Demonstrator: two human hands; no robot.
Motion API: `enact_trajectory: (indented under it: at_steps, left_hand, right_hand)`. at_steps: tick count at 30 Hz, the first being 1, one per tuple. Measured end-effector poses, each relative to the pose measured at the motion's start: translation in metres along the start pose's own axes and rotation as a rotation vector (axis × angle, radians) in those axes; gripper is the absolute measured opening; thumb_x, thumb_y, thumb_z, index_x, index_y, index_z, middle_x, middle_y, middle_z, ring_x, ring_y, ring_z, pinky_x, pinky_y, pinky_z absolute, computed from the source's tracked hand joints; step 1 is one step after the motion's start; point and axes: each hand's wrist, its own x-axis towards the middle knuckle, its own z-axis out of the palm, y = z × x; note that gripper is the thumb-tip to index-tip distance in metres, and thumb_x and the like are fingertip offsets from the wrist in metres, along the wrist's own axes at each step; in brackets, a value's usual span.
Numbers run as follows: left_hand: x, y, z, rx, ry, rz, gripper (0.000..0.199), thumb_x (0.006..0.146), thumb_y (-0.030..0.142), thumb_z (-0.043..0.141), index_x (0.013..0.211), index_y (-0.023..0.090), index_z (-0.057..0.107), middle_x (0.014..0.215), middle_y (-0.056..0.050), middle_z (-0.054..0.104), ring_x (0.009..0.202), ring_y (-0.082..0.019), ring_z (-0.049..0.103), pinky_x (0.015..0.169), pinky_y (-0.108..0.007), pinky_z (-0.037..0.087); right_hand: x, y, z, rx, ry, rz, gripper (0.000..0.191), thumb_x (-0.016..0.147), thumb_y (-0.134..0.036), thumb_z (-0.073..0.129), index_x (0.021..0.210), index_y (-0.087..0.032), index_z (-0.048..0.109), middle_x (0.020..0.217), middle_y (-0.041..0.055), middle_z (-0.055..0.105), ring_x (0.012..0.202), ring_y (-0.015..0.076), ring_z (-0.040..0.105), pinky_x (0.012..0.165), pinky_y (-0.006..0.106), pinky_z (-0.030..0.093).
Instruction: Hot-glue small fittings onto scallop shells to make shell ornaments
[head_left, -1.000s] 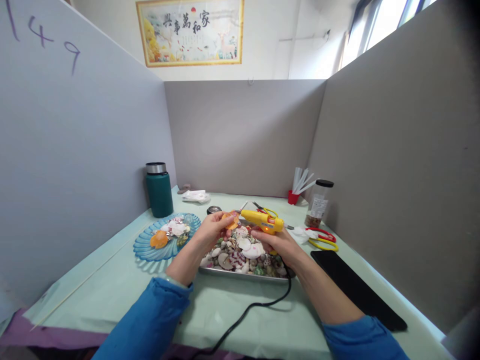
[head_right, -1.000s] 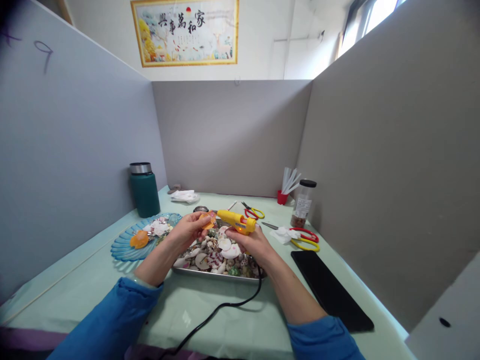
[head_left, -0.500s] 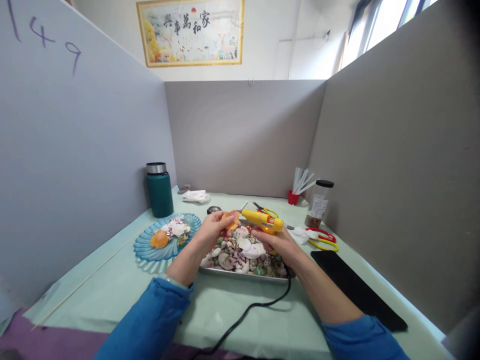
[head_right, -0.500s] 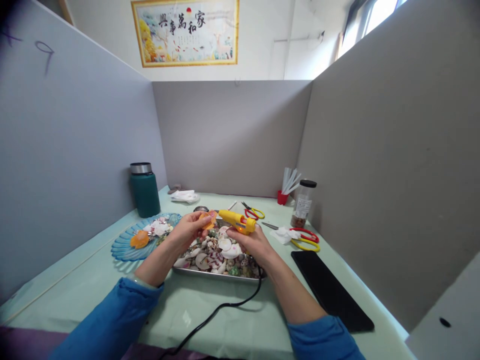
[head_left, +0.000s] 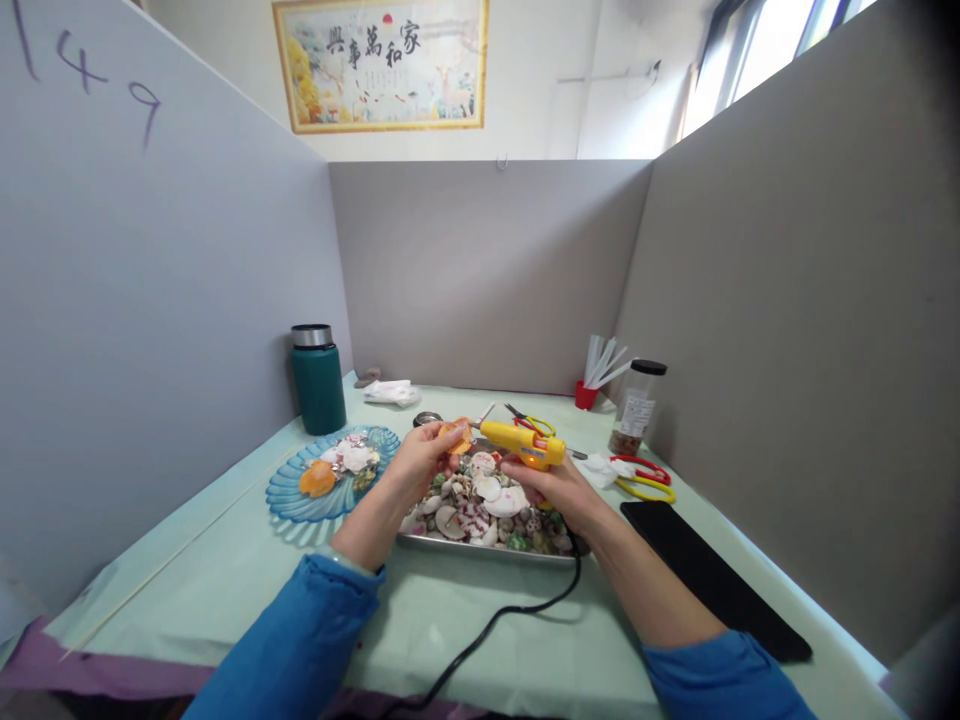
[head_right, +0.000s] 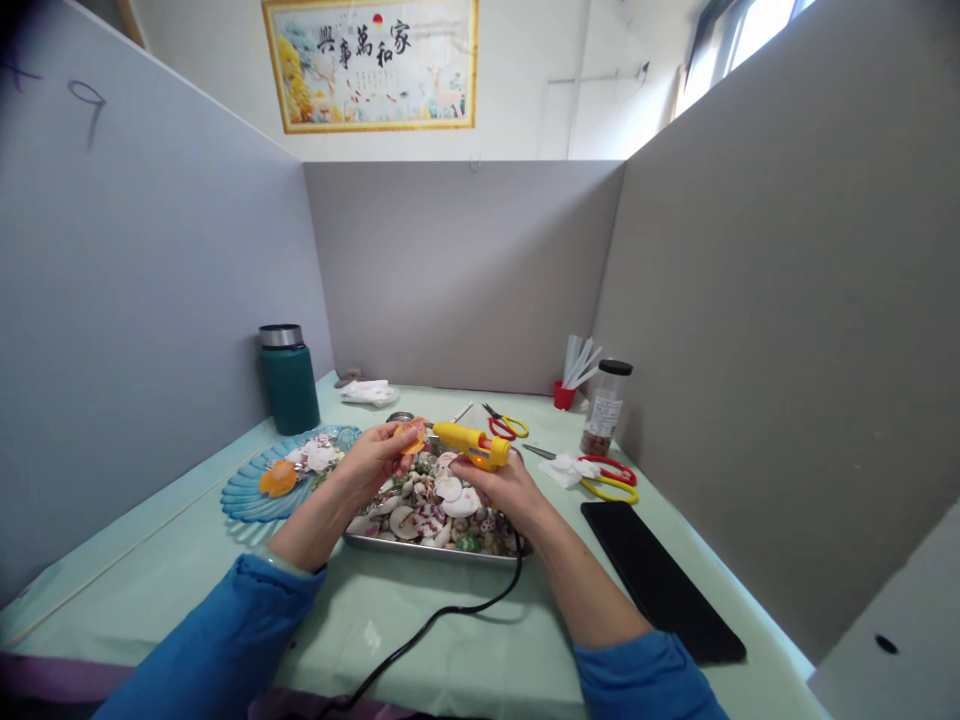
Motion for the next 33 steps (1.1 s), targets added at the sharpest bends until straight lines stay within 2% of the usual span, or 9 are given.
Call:
enact_trajectory:
  at_steps: [6, 17, 27, 33]
  left_hand:
    - [0.0, -0.0032, -0.0014, 0.064, -0.015, 0.004, 0.029, 0.07, 0.037, 0.073, 0.073, 0.013, 0.057, 0.053, 0.005, 0.054, 0.038, -0.003, 0.046, 0.034, -0.014, 0.034]
    - [0.0005, -0.0024, 0.0016, 0.261, 0.082, 0.04, 0.032, 0.07, 0.041, 0.07, 0.072, 0.013, 0.055, 0.052, 0.004, 0.054, 0.037, -0.005, 0.048, 0.032, -0.015, 0.033]
    - [-0.0027, 0.0004, 0.0062, 0.292, 0.064, 0.027, 0.033, 0.07, 0.043, 0.07, 0.07, 0.014, 0.056, 0.051, 0.004, 0.053, 0.037, -0.006, 0.048, 0.033, -0.016, 0.035]
    - [-0.0018, -0.001, 0.0046, 0.198, 0.04, 0.037, 0.031, 0.068, 0.04, 0.072, 0.071, 0.014, 0.056, 0.055, 0.004, 0.055, 0.037, -0.005, 0.049, 0.034, -0.015, 0.035]
  right_hand:
    - [0.0011, 0.0017, -0.0011, -0.018, 0.01, 0.019, 0.026, 0.069, -0.035, 0.07, 0.081, -0.013, 0.066, 0.046, -0.0071, 0.043, 0.039, 0.0053, 0.032, 0.038, 0.02, 0.022]
    - [0.0002, 0.002, 0.0004, -0.006, 0.006, 0.015, 0.028, 0.069, -0.036, 0.071, 0.083, -0.013, 0.065, 0.047, -0.007, 0.042, 0.04, 0.0055, 0.032, 0.038, 0.02, 0.024]
    - [0.0021, 0.0052, 0.0012, 0.003, -0.008, -0.011, 0.027, 0.071, -0.037, 0.07, 0.083, -0.014, 0.064, 0.047, -0.0073, 0.041, 0.039, 0.005, 0.031, 0.037, 0.02, 0.022]
    - [0.0019, 0.0058, 0.0029, -0.006, 0.004, 0.008, 0.027, 0.07, -0.037, 0.071, 0.083, -0.013, 0.065, 0.047, -0.0074, 0.042, 0.039, 0.005, 0.032, 0.038, 0.02, 0.023]
